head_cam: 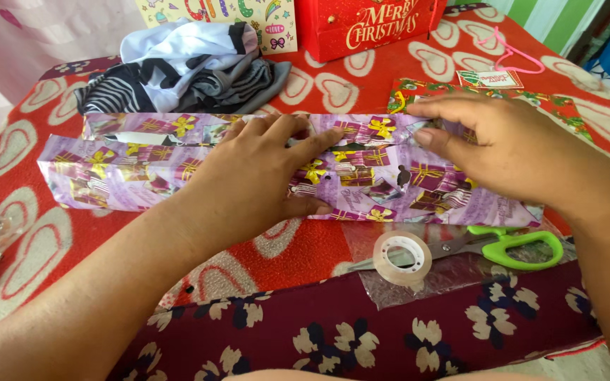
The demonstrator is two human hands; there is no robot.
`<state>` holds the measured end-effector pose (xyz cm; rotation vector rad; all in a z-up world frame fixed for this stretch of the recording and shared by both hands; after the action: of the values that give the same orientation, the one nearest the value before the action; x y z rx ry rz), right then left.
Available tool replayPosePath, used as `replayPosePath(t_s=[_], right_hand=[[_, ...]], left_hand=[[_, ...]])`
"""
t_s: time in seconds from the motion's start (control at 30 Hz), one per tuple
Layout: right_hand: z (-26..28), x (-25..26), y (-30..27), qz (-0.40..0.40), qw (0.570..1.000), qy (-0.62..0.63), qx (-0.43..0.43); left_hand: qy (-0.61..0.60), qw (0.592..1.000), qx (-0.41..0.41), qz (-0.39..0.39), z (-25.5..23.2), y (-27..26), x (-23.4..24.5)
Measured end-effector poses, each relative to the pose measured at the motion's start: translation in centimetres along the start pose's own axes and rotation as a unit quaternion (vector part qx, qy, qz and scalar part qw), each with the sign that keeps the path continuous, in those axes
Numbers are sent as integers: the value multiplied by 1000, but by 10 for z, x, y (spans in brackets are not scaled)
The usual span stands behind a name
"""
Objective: The person wraps a rectangular box with purple patterned wrapping paper. They fold the paper around the box, apply clear tape to secure the seams, and use green scissors to cut the tape. The process continues with folding and taping the ends of the package.
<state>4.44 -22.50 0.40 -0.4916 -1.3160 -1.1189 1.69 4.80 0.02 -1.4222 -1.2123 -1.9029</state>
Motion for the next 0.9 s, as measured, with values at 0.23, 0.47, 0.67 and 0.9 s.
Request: replayPosePath(t_s=[0.23, 0.47, 0.67, 0.9], right_hand=[[4, -4, 0, -66, 990, -12, 120], [8, -7, -2, -152, 967, 4, 205], [9, -10, -3, -181, 960, -8, 214], [6, -14, -5, -187, 967, 7, 176]], left_hand=[[4, 1000, 6, -21, 3, 2, -4], [-97, 993, 67, -24, 5, -3, -1], [-73, 996, 33, -48, 5, -6, -3], [-37, 997, -8, -69, 6, -9, -7]])
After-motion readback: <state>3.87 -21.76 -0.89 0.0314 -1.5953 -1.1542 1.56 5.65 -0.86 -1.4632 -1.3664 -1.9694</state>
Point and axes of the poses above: each hand's wrist, its own y-axis towards the middle knuckle, its own x-axis out of the back of the hand, z = x × y, the point moved 2 cm from there along y, towards the middle knuckle, and after that the axes turned 10 degrees about x, right-handed, at the moved point
